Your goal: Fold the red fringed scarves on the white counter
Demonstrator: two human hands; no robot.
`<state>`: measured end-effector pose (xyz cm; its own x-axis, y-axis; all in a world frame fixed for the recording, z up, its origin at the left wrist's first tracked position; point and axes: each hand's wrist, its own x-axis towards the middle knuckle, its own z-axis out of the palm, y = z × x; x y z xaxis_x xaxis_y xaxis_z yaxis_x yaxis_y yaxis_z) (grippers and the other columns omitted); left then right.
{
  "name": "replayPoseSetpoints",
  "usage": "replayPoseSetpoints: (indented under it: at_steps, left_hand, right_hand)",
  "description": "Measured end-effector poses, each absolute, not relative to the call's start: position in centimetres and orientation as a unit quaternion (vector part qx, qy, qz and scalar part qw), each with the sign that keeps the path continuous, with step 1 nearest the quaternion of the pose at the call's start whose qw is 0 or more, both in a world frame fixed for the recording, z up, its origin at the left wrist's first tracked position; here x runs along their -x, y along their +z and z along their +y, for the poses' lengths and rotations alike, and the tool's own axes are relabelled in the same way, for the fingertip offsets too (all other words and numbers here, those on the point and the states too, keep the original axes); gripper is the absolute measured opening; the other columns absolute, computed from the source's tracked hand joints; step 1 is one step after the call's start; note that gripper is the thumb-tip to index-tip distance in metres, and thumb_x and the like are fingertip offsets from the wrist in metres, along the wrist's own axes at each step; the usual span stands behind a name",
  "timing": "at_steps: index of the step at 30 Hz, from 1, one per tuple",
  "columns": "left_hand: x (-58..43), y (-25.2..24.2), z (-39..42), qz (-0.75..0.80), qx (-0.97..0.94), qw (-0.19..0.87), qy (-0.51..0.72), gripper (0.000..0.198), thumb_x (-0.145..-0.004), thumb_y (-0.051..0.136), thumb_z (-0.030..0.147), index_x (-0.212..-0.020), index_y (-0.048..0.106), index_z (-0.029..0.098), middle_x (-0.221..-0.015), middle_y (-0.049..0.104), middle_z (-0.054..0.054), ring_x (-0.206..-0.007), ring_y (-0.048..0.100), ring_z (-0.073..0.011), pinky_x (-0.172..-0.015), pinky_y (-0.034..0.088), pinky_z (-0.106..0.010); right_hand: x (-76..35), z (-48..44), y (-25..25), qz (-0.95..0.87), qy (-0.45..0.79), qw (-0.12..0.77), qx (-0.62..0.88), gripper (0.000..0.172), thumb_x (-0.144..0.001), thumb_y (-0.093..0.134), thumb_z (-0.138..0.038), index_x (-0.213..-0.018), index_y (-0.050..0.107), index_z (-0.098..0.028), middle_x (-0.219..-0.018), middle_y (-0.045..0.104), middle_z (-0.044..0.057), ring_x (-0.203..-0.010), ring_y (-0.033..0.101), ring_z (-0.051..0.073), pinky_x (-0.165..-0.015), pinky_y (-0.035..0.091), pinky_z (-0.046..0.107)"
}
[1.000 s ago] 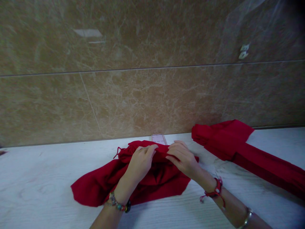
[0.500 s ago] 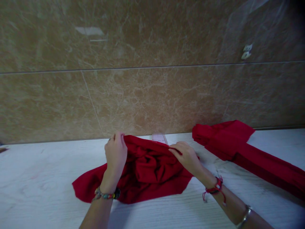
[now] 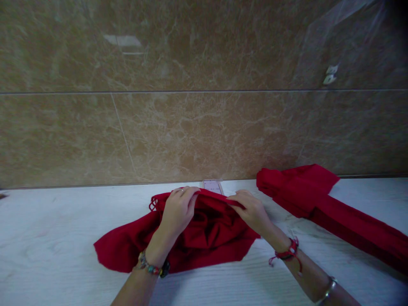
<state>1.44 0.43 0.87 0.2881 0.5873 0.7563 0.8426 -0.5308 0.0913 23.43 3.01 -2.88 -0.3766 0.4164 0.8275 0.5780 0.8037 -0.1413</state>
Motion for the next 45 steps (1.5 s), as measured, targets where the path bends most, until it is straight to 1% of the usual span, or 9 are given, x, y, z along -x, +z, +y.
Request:
replayPoseSetpoints:
  at_steps: [6,10,14,17,22,29,36,42,45]
  left_hand:
    - [1.9,2.3,1.0,-0.661,0.592,0.207,-0.411,0.021,-0.083,0.038,0.022,-0.092,0.056,0.018,-0.072,0.062,-0.005,-0.066,0.058,-0.0185,-0.060,0.043,-0.027]
    - [1.2,1.5,1.3,-0.637,0.633,0.232,-0.374,0.032,-0.080,0.044,0.023,-0.110,0.050,0.015,-0.103,0.055,-0.015,-0.090,0.055,-0.0246,-0.075,0.043,-0.038]
    - [-1.4,0.5,0.8,-0.453,0.818,0.186,-0.303,0.036,-0.080,0.048,0.027,-0.115,0.047,0.020,-0.122,0.046,-0.010,-0.113,0.041,-0.0227,-0.095,0.030,-0.042]
    - [-2.5,-0.1,0.5,-0.390,0.873,0.143,-0.256,0.037,-0.080,0.050,0.025,-0.117,0.046,0.022,-0.115,0.052,-0.006,-0.107,0.045,-0.0190,-0.097,0.027,-0.041]
    - [-2.7,-0.4,0.7,-0.422,0.860,0.126,-0.258,0.023,-0.082,0.046,0.018,-0.103,0.056,0.021,-0.088,0.059,-0.003,-0.085,0.053,-0.0170,-0.080,0.037,-0.035]
    - [-3.3,-0.2,0.4,-0.391,0.833,0.098,-0.379,0.015,-0.084,0.043,0.017,-0.085,0.058,0.019,-0.084,0.061,-0.001,-0.082,0.054,-0.0138,-0.083,0.036,-0.030]
    - [1.1,1.7,1.5,-0.565,0.639,0.144,-0.502,0.023,-0.087,0.035,0.027,-0.081,0.054,0.017,-0.075,0.060,-0.004,-0.071,0.056,-0.0173,-0.065,0.042,-0.028]
    - [-3.2,-0.5,0.4,-0.436,0.816,0.193,-0.327,0.034,-0.082,0.048,0.034,-0.112,0.048,0.018,-0.114,0.052,-0.010,-0.105,0.046,-0.0232,-0.092,0.032,-0.044]
    - [-5.1,-1.7,-0.1,-0.384,0.857,0.213,-0.270,0.030,-0.083,0.047,0.025,-0.112,0.048,0.019,-0.100,0.058,-0.005,-0.095,0.051,-0.0184,-0.097,0.026,-0.044]
  right_hand:
    - [-24.3,3.8,-3.4,-0.828,-0.046,0.439,0.346,0.028,-0.072,0.044,-0.007,-0.087,0.062,-0.021,-0.080,0.066,0.004,-0.074,0.060,0.019,-0.071,0.048,0.036]
    - [-23.6,3.5,-3.7,-0.825,-0.016,0.439,0.355,0.022,-0.073,0.048,-0.011,-0.086,0.061,-0.022,-0.081,0.067,0.004,-0.075,0.061,0.019,-0.068,0.049,0.033]
    - [-23.0,3.0,-3.6,-0.818,0.008,0.450,0.358,0.013,-0.078,0.053,-0.025,-0.088,0.059,-0.021,-0.081,0.067,0.004,-0.071,0.062,0.018,-0.064,0.050,0.030]
    - [-22.9,2.6,-3.3,-0.818,0.002,0.464,0.339,0.014,-0.080,0.051,-0.028,-0.089,0.059,-0.021,-0.082,0.067,0.004,-0.073,0.063,0.018,-0.065,0.051,0.029]
    - [-23.0,2.2,-2.9,-0.819,-0.001,0.484,0.308,0.015,-0.083,0.046,-0.025,-0.084,0.061,-0.022,-0.077,0.067,0.003,-0.070,0.062,0.017,-0.065,0.050,0.029]
    - [-23.4,2.6,-3.1,-0.817,-0.022,0.459,0.349,0.021,-0.083,0.042,-0.018,-0.086,0.062,-0.020,-0.080,0.068,0.004,-0.073,0.063,0.016,-0.067,0.050,0.028]
    - [-24.1,4.1,-3.8,-0.820,-0.035,0.409,0.399,0.015,-0.079,0.049,-0.017,-0.082,0.063,-0.018,-0.079,0.068,0.005,-0.071,0.063,0.018,-0.066,0.050,0.028]
    - [-23.2,2.9,-3.4,-0.823,-0.031,0.453,0.341,0.020,-0.080,0.044,-0.015,-0.087,0.062,-0.019,-0.082,0.068,0.004,-0.074,0.063,0.016,-0.067,0.050,0.026]
    - [-22.9,2.1,-3.3,-0.830,-0.051,0.468,0.299,0.023,-0.080,0.042,-0.012,-0.089,0.061,-0.019,-0.080,0.068,0.004,-0.072,0.063,0.015,-0.065,0.050,0.025]
